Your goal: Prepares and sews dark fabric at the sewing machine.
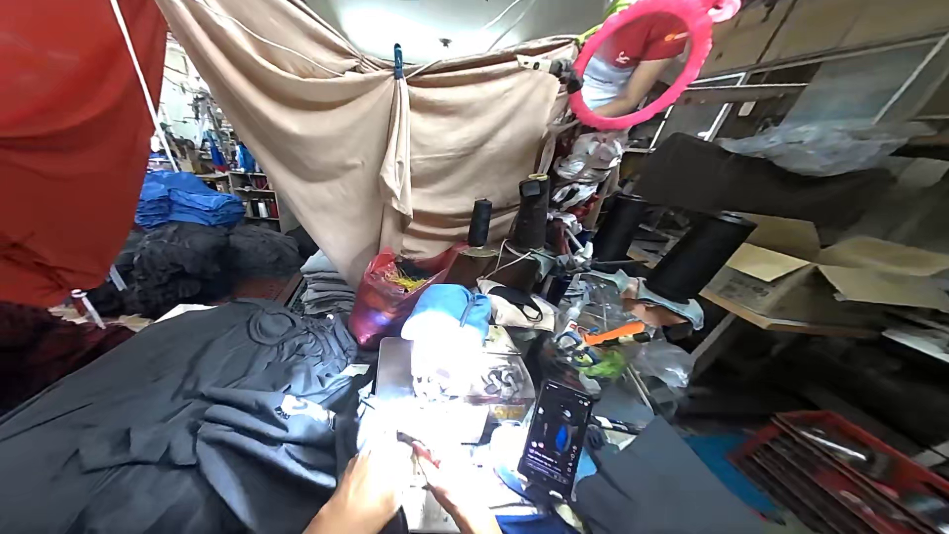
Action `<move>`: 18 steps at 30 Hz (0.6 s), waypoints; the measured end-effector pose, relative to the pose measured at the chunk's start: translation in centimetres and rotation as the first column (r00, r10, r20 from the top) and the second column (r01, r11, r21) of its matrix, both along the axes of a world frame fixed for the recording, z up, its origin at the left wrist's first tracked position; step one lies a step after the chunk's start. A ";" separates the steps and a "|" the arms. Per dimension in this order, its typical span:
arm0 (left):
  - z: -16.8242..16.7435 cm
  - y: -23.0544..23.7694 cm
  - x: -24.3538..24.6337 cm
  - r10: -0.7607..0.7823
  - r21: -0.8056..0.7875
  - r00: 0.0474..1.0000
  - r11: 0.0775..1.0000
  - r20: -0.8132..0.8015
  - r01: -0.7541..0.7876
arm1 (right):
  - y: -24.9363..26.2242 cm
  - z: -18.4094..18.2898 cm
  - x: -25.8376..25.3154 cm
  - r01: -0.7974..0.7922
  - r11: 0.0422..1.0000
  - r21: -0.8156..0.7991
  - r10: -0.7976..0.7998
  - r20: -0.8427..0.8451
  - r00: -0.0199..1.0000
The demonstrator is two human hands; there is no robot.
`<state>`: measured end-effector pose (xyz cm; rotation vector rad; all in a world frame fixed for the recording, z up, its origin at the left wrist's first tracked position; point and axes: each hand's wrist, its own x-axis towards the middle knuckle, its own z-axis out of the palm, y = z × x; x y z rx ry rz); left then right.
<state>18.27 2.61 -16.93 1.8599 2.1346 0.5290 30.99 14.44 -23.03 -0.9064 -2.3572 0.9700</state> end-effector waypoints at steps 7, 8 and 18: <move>-1.7 0.7 0.4 0.048 -0.069 0.998 0.996 -0.049 -0.051 | 0.5 1.0 1.9 0.352 0.934 0.064 -0.357 0.085 0.930; -2.1 0.7 0.5 0.074 -0.045 0.994 0.996 -0.079 -0.078 | 0.5 1.2 2.1 0.389 0.918 0.070 -0.394 0.073 0.916; 4.2 -4.8 4.1 0.047 0.525 0.994 0.851 -0.097 0.011 | -4.6 -4.2 5.4 -0.106 0.993 -0.059 0.098 -0.121 0.988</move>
